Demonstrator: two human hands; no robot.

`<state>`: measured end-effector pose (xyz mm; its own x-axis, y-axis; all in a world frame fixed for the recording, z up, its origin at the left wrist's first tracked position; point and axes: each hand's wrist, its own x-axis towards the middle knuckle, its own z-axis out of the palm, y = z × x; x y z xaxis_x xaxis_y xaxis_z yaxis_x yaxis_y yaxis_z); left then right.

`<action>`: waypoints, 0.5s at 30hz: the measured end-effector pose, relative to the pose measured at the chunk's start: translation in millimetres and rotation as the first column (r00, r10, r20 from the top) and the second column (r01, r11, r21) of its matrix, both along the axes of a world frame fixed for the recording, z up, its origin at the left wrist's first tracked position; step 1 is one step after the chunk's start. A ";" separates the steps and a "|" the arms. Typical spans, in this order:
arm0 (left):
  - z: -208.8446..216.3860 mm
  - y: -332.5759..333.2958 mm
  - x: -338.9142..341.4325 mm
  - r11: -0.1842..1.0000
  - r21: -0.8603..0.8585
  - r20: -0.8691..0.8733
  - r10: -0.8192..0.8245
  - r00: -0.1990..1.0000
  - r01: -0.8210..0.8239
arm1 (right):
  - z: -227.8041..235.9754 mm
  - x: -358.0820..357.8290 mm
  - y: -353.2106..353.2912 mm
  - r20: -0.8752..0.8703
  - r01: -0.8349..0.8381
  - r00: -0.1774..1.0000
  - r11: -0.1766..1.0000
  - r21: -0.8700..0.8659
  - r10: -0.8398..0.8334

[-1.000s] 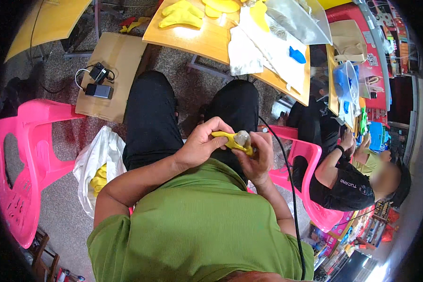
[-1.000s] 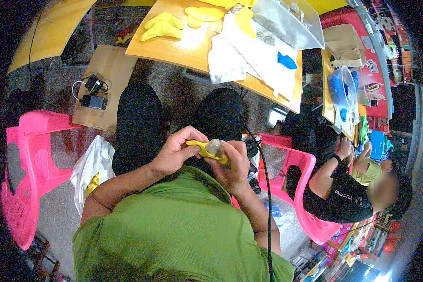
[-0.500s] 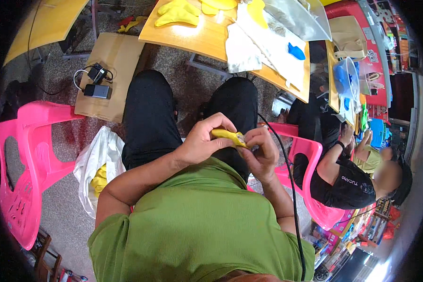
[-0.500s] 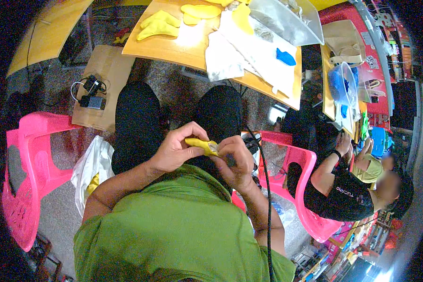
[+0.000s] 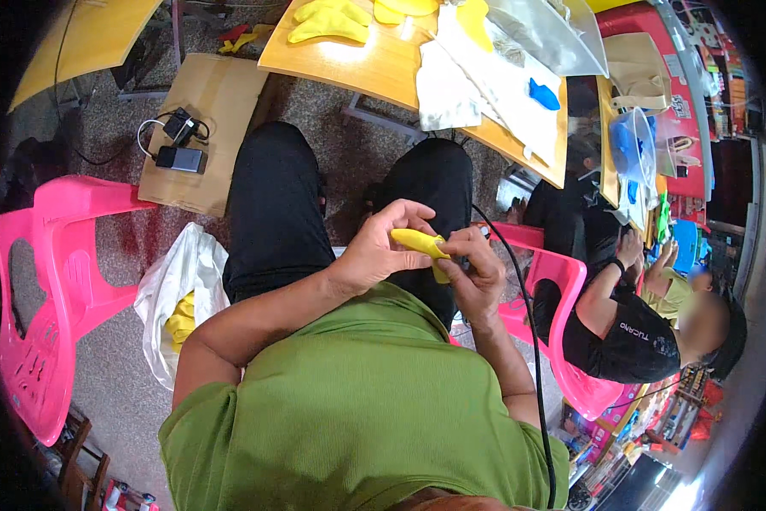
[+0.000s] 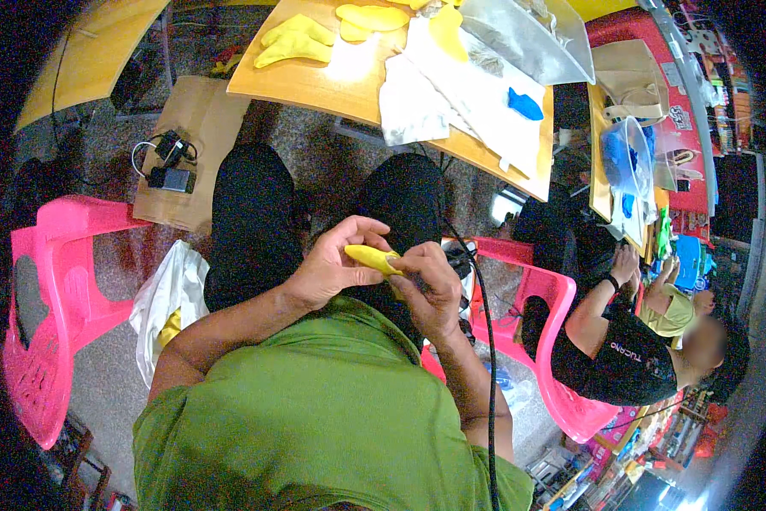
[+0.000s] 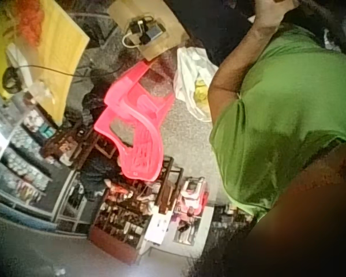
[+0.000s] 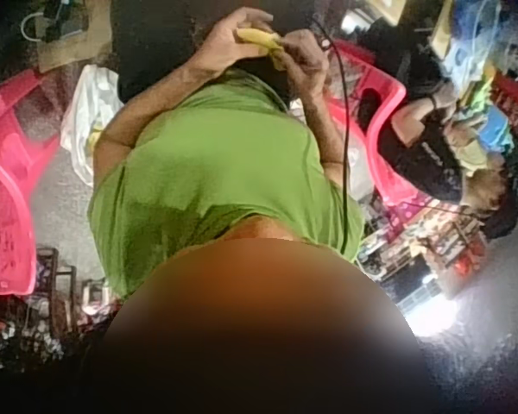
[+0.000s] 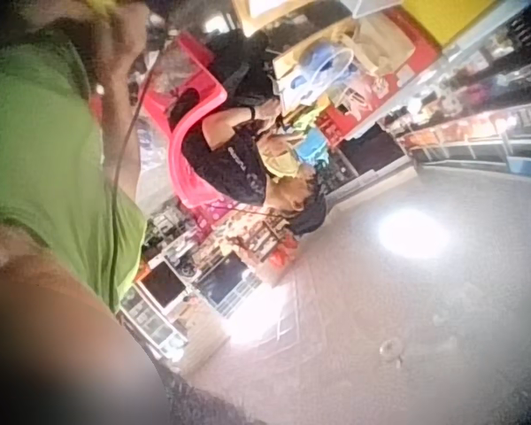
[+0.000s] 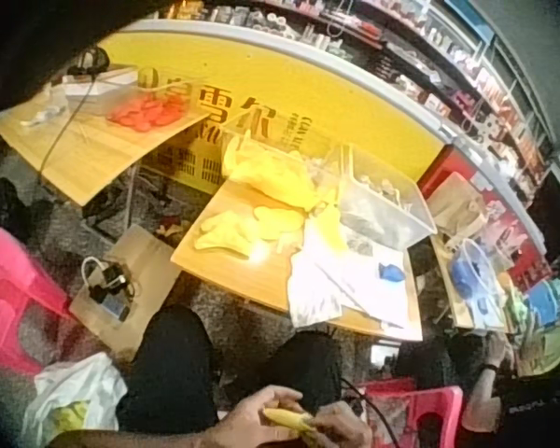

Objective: The recorder is stuffing a yellow plush object with white filling and securing it to a wooden stick.

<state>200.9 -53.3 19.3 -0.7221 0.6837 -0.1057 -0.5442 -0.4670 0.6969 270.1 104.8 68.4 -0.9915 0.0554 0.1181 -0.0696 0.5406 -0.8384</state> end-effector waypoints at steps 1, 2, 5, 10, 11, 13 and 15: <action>-1.2 -0.9 -0.6 1.000 0.000 0.000 0.000 1.000 0.000 | 1.7 -2.9 0.2 0.000 0.000 1.000 1.000 0.000 0.000; -2.1 -2.7 -2.4 0.998 -0.055 -0.043 -0.031 0.999 0.029 | 4.4 -6.8 0.5 -0.047 -0.045 0.998 0.993 0.112 0.050; -4.7 -2.8 -4.1 0.989 -0.137 -0.098 -0.062 0.993 0.048 | 4.9 -7.8 1.7 -0.046 -0.113 0.991 0.964 0.242 0.127; -6.4 -3.0 -6.9 0.988 -0.152 -0.156 -0.044 0.987 0.020 | -5.0 -3.5 3.2 0.035 -0.183 0.983 0.944 0.274 0.180; -8.4 -1.9 -8.7 0.992 -0.125 -0.183 -0.029 0.983 0.006 | -10.8 -2.4 -1.4 0.003 -0.101 0.995 0.991 0.088 0.101; -8.8 -1.0 -9.6 0.995 -0.097 -0.212 -0.009 0.977 -0.012 | -17.8 2.3 -4.7 -0.013 -0.020 1.000 0.995 -0.103 0.019; -6.5 -0.4 -10.0 0.999 -0.033 -0.106 -0.008 0.994 0.004 | -22.2 9.1 -4.6 0.267 0.135 0.963 0.921 -0.366 -0.035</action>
<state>190.9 -53.7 12.9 -0.7261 0.6856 -0.0513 -0.4692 -0.4396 0.7659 279.2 100.2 46.2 -0.9748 0.1319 -0.1799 0.2015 0.1739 -0.9639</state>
